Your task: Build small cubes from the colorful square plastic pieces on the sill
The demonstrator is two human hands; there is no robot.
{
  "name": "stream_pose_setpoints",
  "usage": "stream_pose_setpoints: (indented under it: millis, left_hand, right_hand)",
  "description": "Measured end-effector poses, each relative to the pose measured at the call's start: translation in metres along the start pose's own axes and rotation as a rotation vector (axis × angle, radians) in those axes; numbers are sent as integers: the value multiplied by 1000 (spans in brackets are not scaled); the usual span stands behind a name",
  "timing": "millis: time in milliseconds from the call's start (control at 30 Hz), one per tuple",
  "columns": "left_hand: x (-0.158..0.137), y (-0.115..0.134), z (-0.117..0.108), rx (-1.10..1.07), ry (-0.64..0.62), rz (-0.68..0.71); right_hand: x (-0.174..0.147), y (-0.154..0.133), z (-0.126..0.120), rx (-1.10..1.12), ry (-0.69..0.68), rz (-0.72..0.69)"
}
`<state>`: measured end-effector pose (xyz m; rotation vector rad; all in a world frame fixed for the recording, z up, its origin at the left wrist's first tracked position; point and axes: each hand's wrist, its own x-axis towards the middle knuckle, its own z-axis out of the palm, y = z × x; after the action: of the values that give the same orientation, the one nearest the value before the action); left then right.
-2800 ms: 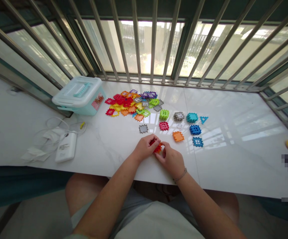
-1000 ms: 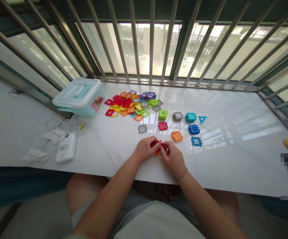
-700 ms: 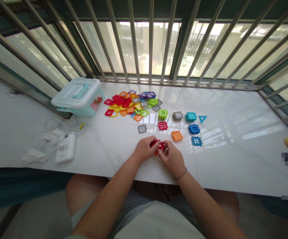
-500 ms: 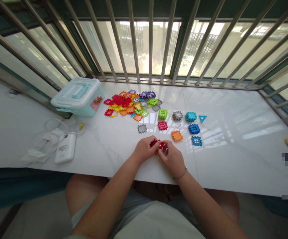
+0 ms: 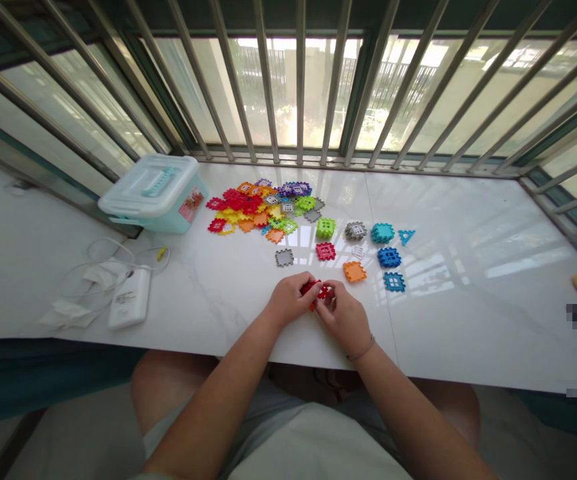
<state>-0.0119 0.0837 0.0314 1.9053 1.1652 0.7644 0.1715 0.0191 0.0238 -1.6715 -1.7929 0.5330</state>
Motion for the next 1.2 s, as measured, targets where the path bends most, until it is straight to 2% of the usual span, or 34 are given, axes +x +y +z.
stream_pose_setpoints:
  millis: [1200]
  left_hand:
    - [1,0,-1,-7,-8,-9]
  right_hand:
    - [0,-2,0,-80,-27,-27]
